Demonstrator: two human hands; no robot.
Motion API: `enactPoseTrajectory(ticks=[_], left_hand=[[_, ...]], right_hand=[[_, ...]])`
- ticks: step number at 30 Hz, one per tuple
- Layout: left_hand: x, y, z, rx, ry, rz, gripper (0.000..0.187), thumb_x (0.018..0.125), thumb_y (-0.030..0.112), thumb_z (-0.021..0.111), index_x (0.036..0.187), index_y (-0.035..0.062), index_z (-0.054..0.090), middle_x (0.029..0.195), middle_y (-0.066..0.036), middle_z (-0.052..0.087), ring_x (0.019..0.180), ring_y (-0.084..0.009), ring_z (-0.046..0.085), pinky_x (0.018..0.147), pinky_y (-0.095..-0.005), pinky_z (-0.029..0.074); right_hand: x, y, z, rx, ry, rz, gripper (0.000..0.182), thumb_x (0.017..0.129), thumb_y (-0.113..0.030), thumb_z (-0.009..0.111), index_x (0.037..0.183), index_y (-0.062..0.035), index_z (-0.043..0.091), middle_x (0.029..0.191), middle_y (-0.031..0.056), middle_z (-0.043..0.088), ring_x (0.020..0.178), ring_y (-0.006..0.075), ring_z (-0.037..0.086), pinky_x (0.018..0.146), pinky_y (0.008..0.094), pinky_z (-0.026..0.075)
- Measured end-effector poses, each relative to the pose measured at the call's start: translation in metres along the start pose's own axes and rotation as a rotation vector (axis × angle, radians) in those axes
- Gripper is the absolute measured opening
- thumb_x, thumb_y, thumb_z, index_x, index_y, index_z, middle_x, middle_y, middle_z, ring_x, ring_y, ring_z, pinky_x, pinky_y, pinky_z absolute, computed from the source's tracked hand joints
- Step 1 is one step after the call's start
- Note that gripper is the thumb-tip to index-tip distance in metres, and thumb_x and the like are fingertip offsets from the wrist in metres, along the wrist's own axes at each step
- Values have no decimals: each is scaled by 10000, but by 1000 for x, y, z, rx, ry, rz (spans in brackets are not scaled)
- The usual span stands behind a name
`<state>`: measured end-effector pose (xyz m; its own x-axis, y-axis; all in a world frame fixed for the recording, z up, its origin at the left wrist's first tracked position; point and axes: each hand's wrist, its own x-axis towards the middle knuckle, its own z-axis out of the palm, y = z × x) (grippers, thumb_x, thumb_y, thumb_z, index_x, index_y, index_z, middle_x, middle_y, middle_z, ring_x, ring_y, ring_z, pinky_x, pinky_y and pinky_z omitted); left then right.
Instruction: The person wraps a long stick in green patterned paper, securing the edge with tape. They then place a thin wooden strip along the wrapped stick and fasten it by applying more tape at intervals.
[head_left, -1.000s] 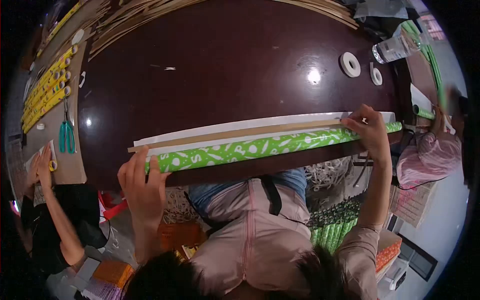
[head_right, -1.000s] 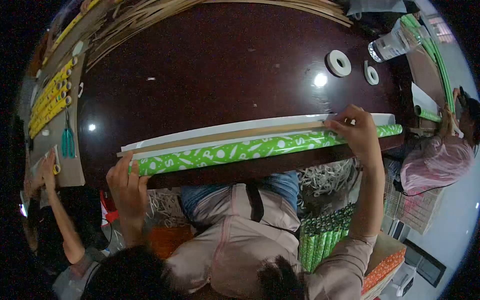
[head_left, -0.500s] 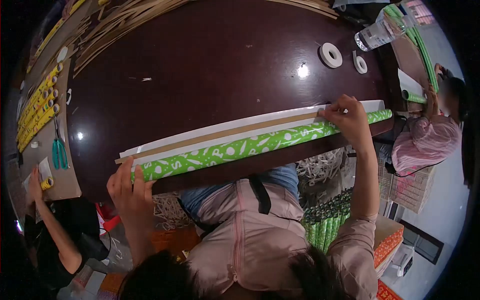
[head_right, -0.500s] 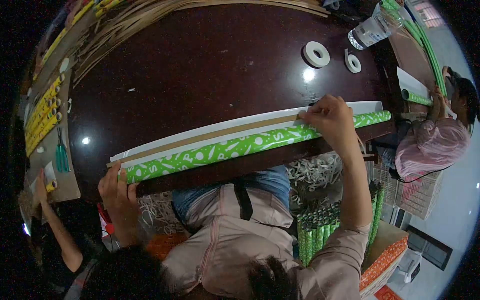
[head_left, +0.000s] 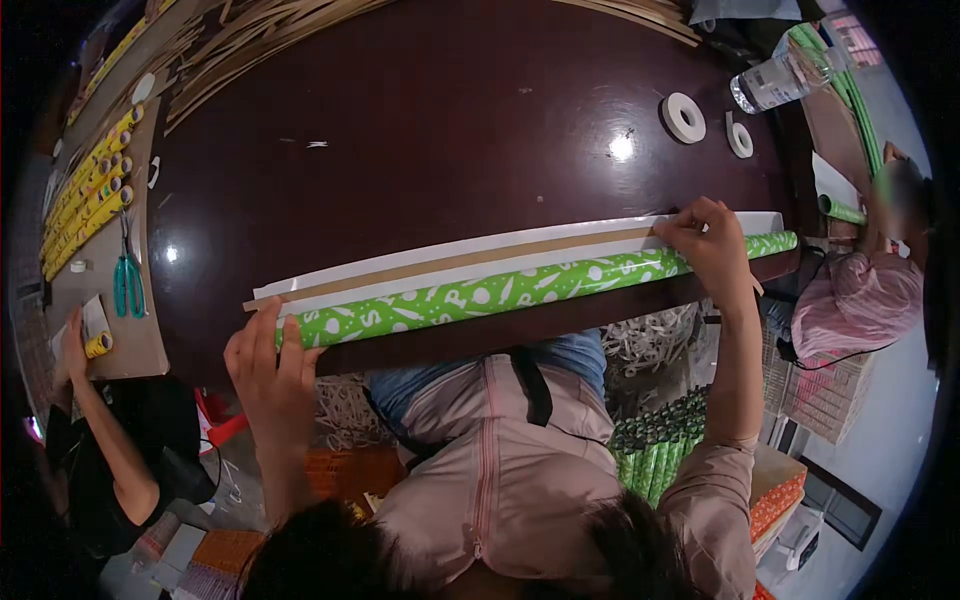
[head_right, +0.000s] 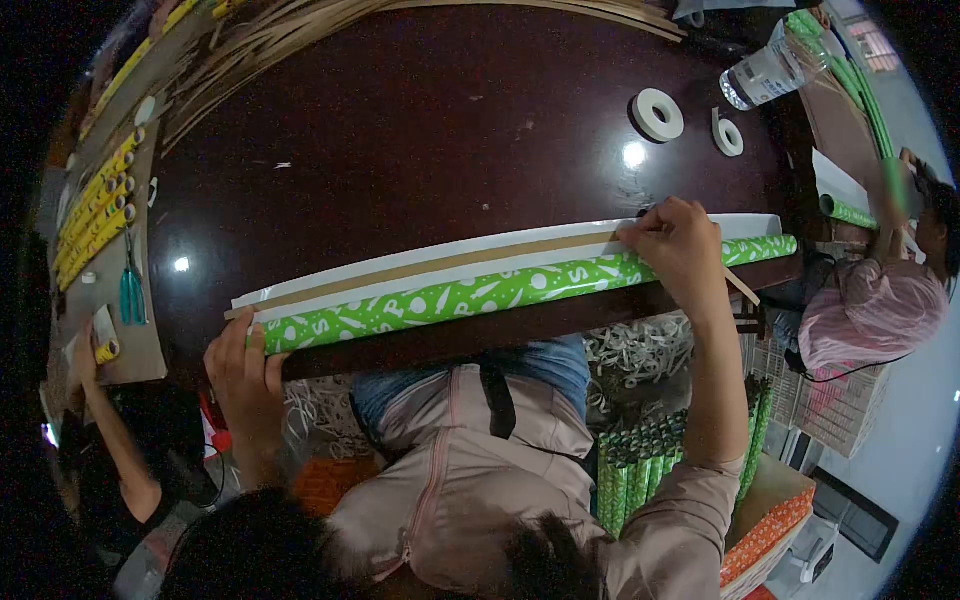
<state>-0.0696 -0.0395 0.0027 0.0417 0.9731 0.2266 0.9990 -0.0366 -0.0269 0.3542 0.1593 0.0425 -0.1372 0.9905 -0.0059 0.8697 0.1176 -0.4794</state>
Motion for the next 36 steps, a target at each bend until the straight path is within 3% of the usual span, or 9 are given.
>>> enactPoseTrajectory(ticks=[5,11,13,16,22,24,28,32,36], left_hand=[[4,3,-6,-8,-67,-25,466,713,131,799,1121,-12,627,1308,-146,556,1224,-293,508,995,-460,396],[4,3,-6,-13,-64,-17,414,749,105,757,1117,-28,621,1312,-157,547,1205,-306,524,978,-456,400],[6,2,-8,-49,-60,-3,399,753,91,743,1110,-35,617,1310,-161,546,1203,-313,526,973,-461,400],[9,6,-8,-111,-43,1,365,761,60,709,1093,-52,606,1305,-166,546,1201,-329,525,966,-479,398],[6,0,-5,-61,-52,9,398,779,66,695,1146,-46,587,1307,-157,548,1195,-330,528,973,-496,401],[4,1,-4,-42,-66,-6,403,780,74,702,1148,-43,588,1303,-157,550,1194,-328,528,973,-495,403],[9,3,-10,-74,-70,-20,419,782,95,720,1159,-33,590,1288,-155,555,1180,-325,537,969,-490,407],[23,14,-26,-151,-61,-22,584,707,270,806,1194,18,605,1196,-179,571,1102,-337,552,929,-487,430],[28,29,-23,-20,-22,-38,613,718,461,766,1165,60,641,1139,-178,565,1081,-351,535,933,-501,414]], right_hand=[[7,5,-2,118,-108,202,233,709,-78,800,768,-4,588,683,42,569,634,103,524,570,276,436],[7,20,-11,150,-35,139,277,730,-15,758,899,-24,539,705,7,522,663,83,486,600,247,410],[4,19,-14,308,-43,171,287,716,-2,772,855,-66,529,685,-52,451,666,45,426,598,226,361],[0,25,-14,176,-5,108,258,729,-16,766,874,-45,555,695,-40,465,676,51,435,608,230,374],[-12,19,-22,28,49,118,221,730,-129,783,888,-52,649,701,46,606,677,163,578,603,319,443],[-20,25,-15,-68,211,-102,200,760,-158,774,910,-75,671,693,44,597,679,193,569,617,352,430],[-21,23,1,167,247,40,185,798,-196,762,828,-32,684,747,83,572,728,244,554,705,378,404],[-22,33,9,69,315,-10,161,813,-181,752,821,-39,677,737,61,522,741,242,503,680,378,387],[-23,31,15,17,354,-29,148,834,-172,733,807,-45,663,768,58,548,766,242,508,694,384,377]])
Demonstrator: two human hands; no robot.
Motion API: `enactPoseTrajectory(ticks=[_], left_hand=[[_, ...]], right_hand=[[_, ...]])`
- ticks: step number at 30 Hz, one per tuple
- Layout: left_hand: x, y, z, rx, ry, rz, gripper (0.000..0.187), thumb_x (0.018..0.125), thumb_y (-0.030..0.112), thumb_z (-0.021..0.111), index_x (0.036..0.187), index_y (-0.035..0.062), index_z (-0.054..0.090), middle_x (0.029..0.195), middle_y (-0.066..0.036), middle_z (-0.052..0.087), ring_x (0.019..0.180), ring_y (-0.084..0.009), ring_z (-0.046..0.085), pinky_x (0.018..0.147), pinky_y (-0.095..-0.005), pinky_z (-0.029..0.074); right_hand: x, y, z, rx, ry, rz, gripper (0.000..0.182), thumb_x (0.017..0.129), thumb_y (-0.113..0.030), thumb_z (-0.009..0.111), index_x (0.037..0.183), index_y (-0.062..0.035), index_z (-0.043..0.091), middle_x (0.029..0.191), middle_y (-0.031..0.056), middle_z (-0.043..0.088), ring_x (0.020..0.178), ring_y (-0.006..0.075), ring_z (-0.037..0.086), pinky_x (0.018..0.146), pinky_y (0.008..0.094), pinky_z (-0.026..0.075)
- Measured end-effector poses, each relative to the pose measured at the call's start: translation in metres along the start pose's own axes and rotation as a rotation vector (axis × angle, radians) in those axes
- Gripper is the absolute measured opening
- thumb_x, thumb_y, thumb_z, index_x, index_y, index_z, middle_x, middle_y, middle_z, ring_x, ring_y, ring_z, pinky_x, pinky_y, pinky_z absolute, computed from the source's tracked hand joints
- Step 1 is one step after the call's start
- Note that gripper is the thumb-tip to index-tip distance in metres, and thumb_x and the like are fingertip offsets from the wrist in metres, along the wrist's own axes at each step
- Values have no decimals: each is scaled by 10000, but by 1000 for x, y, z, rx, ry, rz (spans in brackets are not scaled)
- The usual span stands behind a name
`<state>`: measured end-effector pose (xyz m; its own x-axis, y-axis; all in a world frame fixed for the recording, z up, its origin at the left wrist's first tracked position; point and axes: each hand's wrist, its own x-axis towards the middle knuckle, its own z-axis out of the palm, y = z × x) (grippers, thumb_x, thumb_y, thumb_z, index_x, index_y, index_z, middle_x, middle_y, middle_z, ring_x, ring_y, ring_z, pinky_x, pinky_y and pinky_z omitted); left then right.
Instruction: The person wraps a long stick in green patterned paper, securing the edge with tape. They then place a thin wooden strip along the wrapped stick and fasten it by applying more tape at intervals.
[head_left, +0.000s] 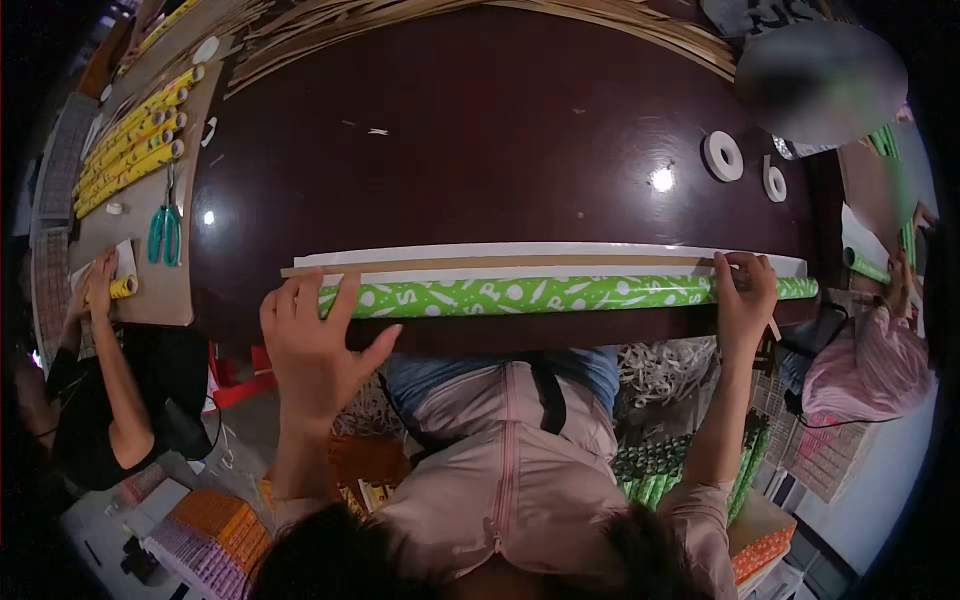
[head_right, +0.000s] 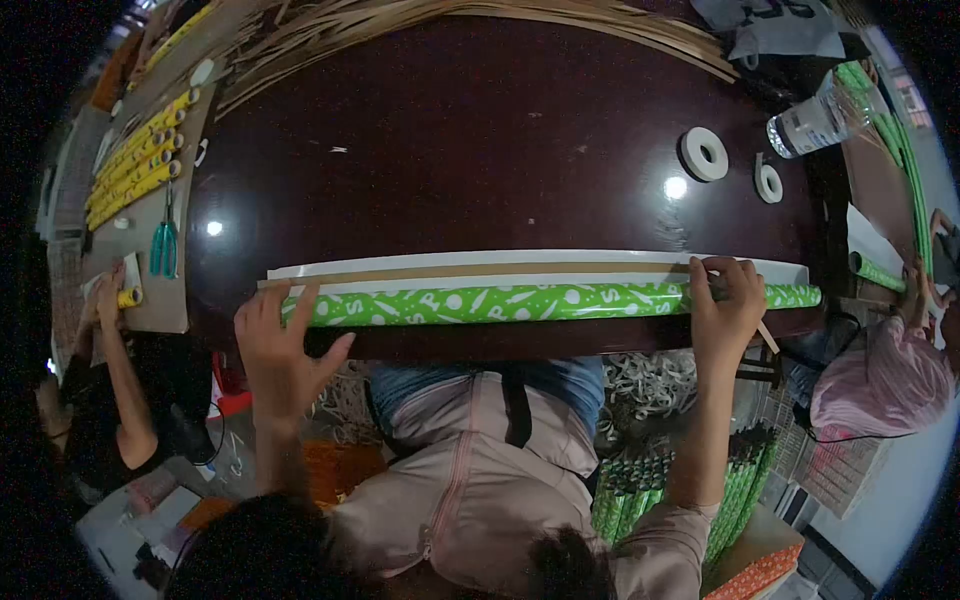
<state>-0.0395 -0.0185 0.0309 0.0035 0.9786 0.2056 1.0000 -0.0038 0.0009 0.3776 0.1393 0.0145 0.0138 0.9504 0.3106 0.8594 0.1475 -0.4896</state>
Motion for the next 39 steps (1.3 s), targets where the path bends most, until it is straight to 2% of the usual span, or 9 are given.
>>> enactPoseTrajectory(ticks=[6,8,13,22,24,28,32,33,39], left_hand=[[13,24,1,83,7,10,591,776,492,724,1171,59,648,1148,-171,561,1081,-332,508,954,-534,364],[19,37,7,20,64,59,586,744,538,724,1083,63,668,1092,-132,578,1041,-307,530,947,-498,373],[39,76,20,-176,145,193,577,791,492,658,1017,-38,637,1032,-142,585,975,-315,540,875,-474,409],[79,159,27,-311,162,349,552,812,458,617,978,-67,635,1014,-139,572,941,-293,535,833,-383,459],[86,177,31,-377,102,382,580,815,464,641,1041,-70,625,1035,-160,587,956,-302,545,805,-403,479],[103,215,37,-468,133,421,604,777,460,674,1022,-90,611,1030,-171,582,947,-296,551,833,-387,481],[104,236,35,-419,156,435,638,778,364,703,1179,-114,569,1041,-200,577,976,-310,558,899,-391,475],[102,238,31,-387,122,431,649,775,320,712,1244,-95,545,1061,-210,576,1004,-314,562,929,-394,470],[99,239,44,-304,171,464,545,802,218,678,1266,-44,558,1107,-173,586,1059,-293,573,935,-386,482]], right_hand=[[0,-4,7,-224,103,-94,172,844,-198,719,776,-58,646,776,40,564,802,250,518,767,407,358],[0,-4,7,-241,92,-59,176,850,-205,709,770,-65,638,788,26,574,819,250,524,778,413,353],[-3,-3,8,-250,105,-56,177,829,-201,718,751,-75,621,799,19,583,831,248,529,775,415,358],[-4,-7,9,-267,145,-44,159,797,-198,725,758,-75,632,826,25,587,829,265,510,760,391,344],[-4,-7,10,-271,140,-46,157,797,-200,726,761,-77,635,822,23,585,827,263,509,756,388,341],[-4,-8,10,-256,140,-54,152,794,-201,726,760,-82,638,808,19,579,825,254,508,747,389,337],[-4,-8,11,-250,149,-42,156,791,-201,727,760,-82,632,808,18,576,824,252,508,745,392,336],[-4,-11,10,-252,143,-45,152,787,-198,729,762,-84,631,820,21,574,824,257,506,740,396,336],[-4,-13,9,-235,158,-31,122,772,-178,738,743,-106,644,830,21,565,824,263,496,750,399,337]])
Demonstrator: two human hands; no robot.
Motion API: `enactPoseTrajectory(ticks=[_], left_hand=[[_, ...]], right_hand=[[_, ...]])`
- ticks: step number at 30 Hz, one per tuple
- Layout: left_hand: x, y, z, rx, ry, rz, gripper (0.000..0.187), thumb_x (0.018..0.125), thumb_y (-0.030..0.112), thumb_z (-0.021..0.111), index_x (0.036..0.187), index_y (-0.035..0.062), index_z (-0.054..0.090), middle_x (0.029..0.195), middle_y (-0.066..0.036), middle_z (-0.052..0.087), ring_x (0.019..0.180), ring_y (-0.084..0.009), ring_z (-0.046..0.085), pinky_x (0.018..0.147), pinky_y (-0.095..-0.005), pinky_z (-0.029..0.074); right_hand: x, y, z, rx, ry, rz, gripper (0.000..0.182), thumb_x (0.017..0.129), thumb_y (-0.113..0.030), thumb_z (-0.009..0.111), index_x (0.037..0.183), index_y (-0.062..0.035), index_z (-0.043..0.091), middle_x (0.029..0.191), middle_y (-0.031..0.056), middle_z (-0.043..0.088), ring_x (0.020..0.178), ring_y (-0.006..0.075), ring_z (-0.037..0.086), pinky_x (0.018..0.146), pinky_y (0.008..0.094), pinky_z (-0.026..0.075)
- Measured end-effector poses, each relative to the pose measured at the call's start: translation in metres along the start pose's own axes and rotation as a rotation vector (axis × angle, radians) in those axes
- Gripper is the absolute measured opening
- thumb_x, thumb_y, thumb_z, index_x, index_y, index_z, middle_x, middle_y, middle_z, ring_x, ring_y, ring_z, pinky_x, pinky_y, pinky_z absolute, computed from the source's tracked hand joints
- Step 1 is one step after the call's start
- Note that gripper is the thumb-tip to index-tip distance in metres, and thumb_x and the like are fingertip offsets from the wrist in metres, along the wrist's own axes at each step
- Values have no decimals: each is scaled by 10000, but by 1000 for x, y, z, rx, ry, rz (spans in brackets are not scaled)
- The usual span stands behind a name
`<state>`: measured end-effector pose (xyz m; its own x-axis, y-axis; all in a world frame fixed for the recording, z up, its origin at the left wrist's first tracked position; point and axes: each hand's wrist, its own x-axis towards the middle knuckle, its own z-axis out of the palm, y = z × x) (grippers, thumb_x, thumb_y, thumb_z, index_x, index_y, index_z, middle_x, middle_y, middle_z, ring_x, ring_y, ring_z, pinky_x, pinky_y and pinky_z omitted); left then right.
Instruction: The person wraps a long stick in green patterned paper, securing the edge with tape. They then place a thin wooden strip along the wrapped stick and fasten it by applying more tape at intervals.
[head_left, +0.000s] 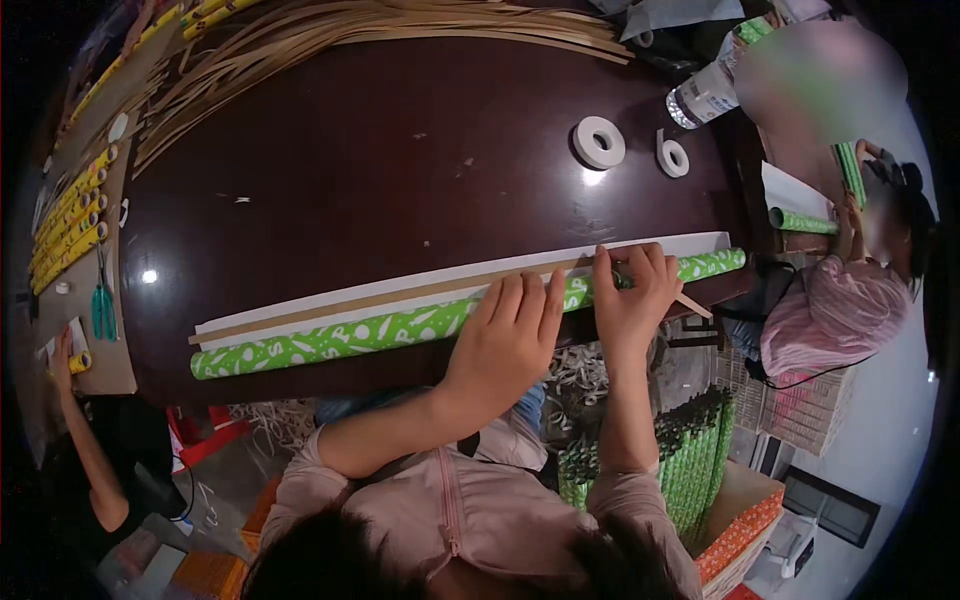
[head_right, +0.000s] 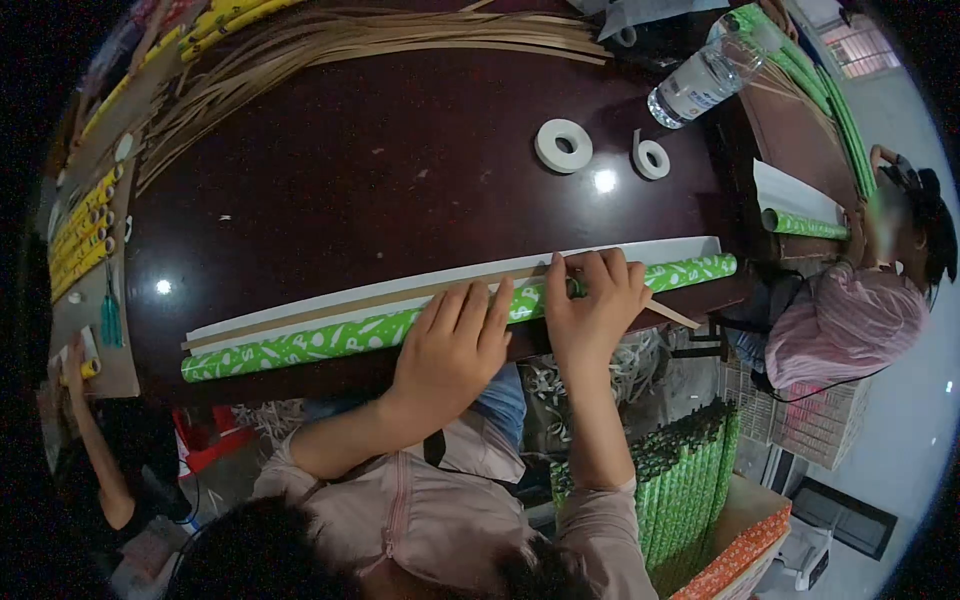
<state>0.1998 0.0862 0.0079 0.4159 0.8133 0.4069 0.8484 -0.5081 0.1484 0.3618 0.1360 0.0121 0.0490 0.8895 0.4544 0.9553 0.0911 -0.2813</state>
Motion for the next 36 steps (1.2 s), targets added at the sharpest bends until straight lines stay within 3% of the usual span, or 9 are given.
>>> enactPoseTrajectory(ticks=[5,11,20,23,26,28,33,35,36], left_hand=[[0,-3,-5,-63,24,-5,462,798,65,596,1246,-43,577,1087,-177,614,1026,-270,597,898,-365,507],[-1,-6,-7,-39,-12,7,457,799,68,605,1245,-31,587,1099,-173,616,988,-262,593,882,-368,514],[-7,-5,-1,-33,-5,-25,453,798,28,615,1249,-14,587,1135,-175,604,997,-282,590,864,-391,515],[-5,-6,-2,13,-16,1,444,804,53,591,1243,-12,586,1132,-169,598,994,-272,584,879,-376,502],[-3,-4,-3,59,-30,29,439,804,74,572,1233,-20,588,1124,-178,594,987,-276,581,886,-368,496],[-2,-4,-1,56,-40,29,434,807,65,574,1231,-27,586,1137,-195,588,986,-292,582,870,-380,503],[0,-2,-2,34,-27,22,413,818,36,572,1224,-40,585,1149,-217,586,983,-307,582,849,-396,509],[-1,-1,0,28,-18,22,403,824,26,571,1220,-44,587,1151,-221,587,982,-311,582,847,-398,509],[-2,-1,1,35,-18,17,390,831,18,568,1216,-43,592,1155,-223,587,981,-312,583,846,-401,510]], right_hand=[[1,-1,-2,19,-8,-14,103,773,-167,734,752,-107,652,828,26,563,824,263,487,759,397,339],[7,13,-15,105,-98,-65,101,829,-177,706,864,-95,659,868,49,581,828,271,511,748,404,353],[76,94,-86,117,-570,-351,132,799,-172,754,809,-52,701,723,50,619,768,233,553,746,371,402],[102,130,-103,523,-843,-20,92,824,-62,734,873,4,693,781,51,611,751,127,574,659,282,453],[117,169,-113,670,-817,120,113,858,-70,724,918,18,687,816,15,591,758,79,552,669,233,439],[131,188,-125,446,-763,18,140,863,-113,736,895,11,681,785,-9,591,723,59,545,628,222,444],[128,241,-110,553,-675,340,151,866,-178,740,862,-37,687,654,-32,629,524,47,574,459,203,428],[125,243,-101,475,-700,418,133,846,-140,740,835,-23,677,748,-40,623,707,40,528,644,206,410],[120,244,-91,455,-641,337,138,831,-140,753,836,-19,686,732,-32,633,686,46,540,617,215,418]])
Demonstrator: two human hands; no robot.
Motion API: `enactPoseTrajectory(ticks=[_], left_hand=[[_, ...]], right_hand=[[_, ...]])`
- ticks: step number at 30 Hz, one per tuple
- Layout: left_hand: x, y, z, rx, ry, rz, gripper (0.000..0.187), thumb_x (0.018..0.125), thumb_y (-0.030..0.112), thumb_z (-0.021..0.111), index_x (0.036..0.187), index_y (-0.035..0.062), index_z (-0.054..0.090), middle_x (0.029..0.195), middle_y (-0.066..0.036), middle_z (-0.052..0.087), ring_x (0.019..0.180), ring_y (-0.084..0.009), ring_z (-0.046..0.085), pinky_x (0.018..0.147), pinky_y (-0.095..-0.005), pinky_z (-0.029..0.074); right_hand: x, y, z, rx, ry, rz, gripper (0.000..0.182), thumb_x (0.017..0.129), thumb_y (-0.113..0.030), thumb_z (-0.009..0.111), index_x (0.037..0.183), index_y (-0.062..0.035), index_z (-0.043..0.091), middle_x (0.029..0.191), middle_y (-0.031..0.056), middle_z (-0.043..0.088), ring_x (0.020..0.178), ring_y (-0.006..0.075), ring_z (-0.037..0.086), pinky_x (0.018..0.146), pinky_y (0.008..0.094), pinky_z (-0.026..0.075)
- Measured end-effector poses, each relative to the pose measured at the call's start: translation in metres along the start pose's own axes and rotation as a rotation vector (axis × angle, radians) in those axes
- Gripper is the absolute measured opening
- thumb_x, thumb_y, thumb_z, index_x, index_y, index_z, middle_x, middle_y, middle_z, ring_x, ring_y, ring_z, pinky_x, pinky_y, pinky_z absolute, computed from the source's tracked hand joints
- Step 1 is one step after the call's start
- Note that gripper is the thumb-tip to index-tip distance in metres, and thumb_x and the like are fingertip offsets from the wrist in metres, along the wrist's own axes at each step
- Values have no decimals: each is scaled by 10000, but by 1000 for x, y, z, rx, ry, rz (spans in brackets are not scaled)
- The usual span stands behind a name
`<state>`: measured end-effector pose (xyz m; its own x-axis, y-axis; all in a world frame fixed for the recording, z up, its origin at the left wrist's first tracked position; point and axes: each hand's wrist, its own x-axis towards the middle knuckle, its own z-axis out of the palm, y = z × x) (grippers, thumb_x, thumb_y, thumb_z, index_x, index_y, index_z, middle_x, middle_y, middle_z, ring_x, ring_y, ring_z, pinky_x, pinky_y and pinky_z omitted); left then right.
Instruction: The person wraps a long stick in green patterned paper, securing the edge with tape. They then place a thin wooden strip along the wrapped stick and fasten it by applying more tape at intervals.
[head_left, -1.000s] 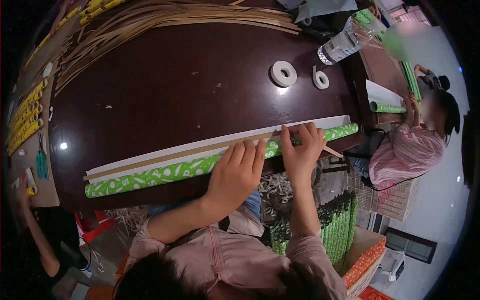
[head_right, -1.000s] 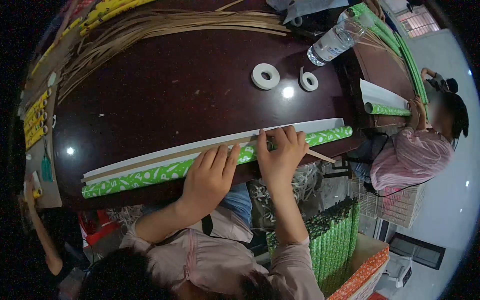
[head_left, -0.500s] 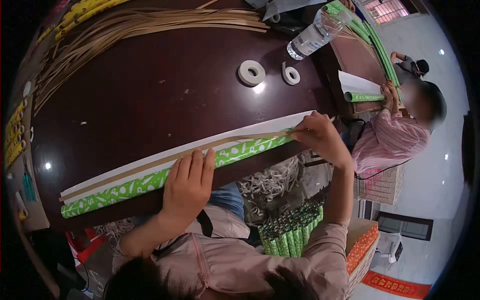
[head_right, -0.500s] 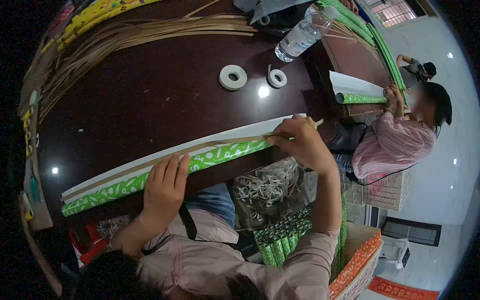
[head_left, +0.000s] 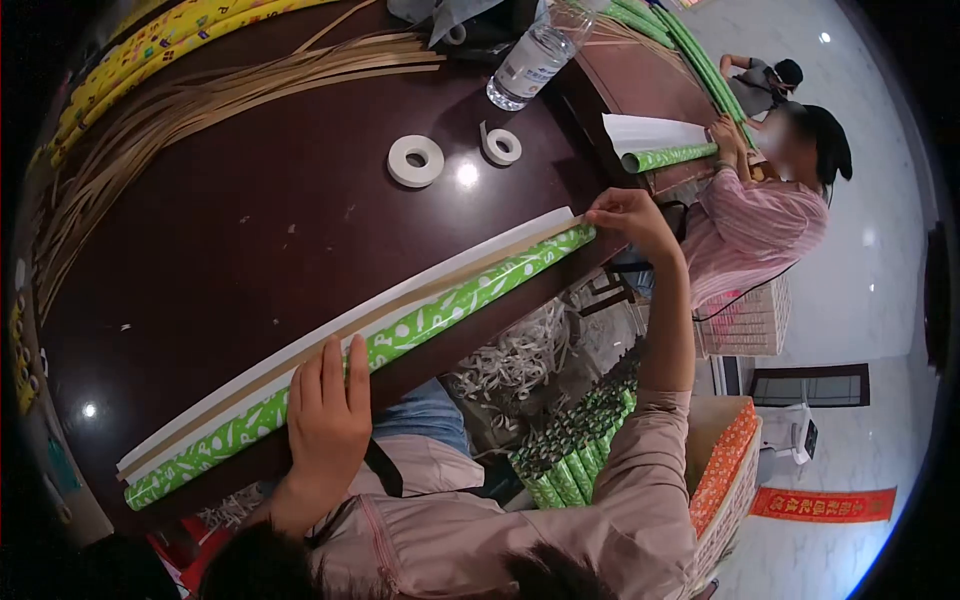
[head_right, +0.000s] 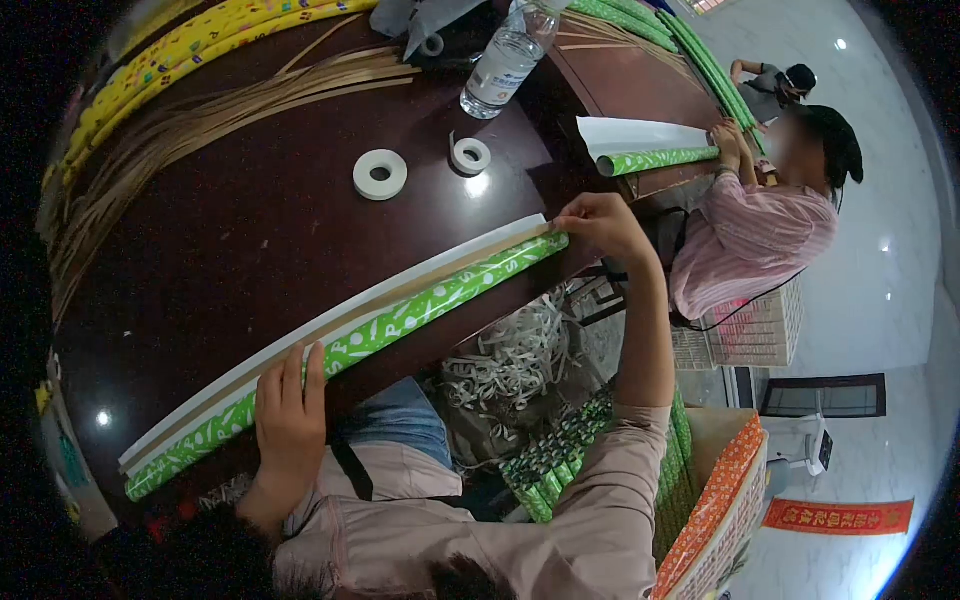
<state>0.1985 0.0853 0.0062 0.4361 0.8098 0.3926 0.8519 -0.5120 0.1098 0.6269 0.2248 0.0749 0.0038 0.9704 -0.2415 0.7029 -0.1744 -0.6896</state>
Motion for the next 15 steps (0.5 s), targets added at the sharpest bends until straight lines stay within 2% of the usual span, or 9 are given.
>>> enactPoseTrajectory(ticks=[2,3,6,9,13,15], left_hand=[[0,0,0,5,0,-2,377,839,9,566,1211,-42,596,1159,-224,588,980,-313,583,844,-404,510],[0,0,0,10,-7,1,367,844,7,565,1206,-38,602,1166,-223,587,972,-312,583,843,-404,509],[-1,-1,0,30,-9,14,351,854,7,562,1199,-33,612,1180,-223,584,955,-309,581,841,-406,506],[0,-2,-1,31,-7,19,341,861,10,558,1195,-33,615,1189,-222,581,947,-305,578,844,-407,502],[0,-2,-1,12,-15,22,336,870,11,548,1197,-36,612,1195,-224,577,964,-306,578,848,-409,498],[1,-2,-2,9,-12,24,336,872,12,545,1198,-36,610,1192,-226,577,971,-308,579,848,-410,499]], right_hand=[[-1,-10,10,-134,53,55,142,817,-138,762,831,-12,698,711,-11,641,674,55,549,608,229,429],[4,-6,14,-192,65,-1,160,794,-148,776,827,-6,710,703,13,648,665,74,564,606,247,440],[6,-8,18,-163,85,-7,155,759,-143,786,787,1,735,647,42,631,610,101,546,578,276,442],[9,-13,20,-184,69,119,162,755,-141,782,796,5,725,668,34,650,633,115,587,607,281,460],[17,0,24,-272,108,57,144,739,-118,769,764,15,722,649,48,653,631,120,592,613,288,470],[19,-3,26,-281,107,81,233,678,-174,801,779,25,734,700,163,683,661,236,665,671,356,515]])
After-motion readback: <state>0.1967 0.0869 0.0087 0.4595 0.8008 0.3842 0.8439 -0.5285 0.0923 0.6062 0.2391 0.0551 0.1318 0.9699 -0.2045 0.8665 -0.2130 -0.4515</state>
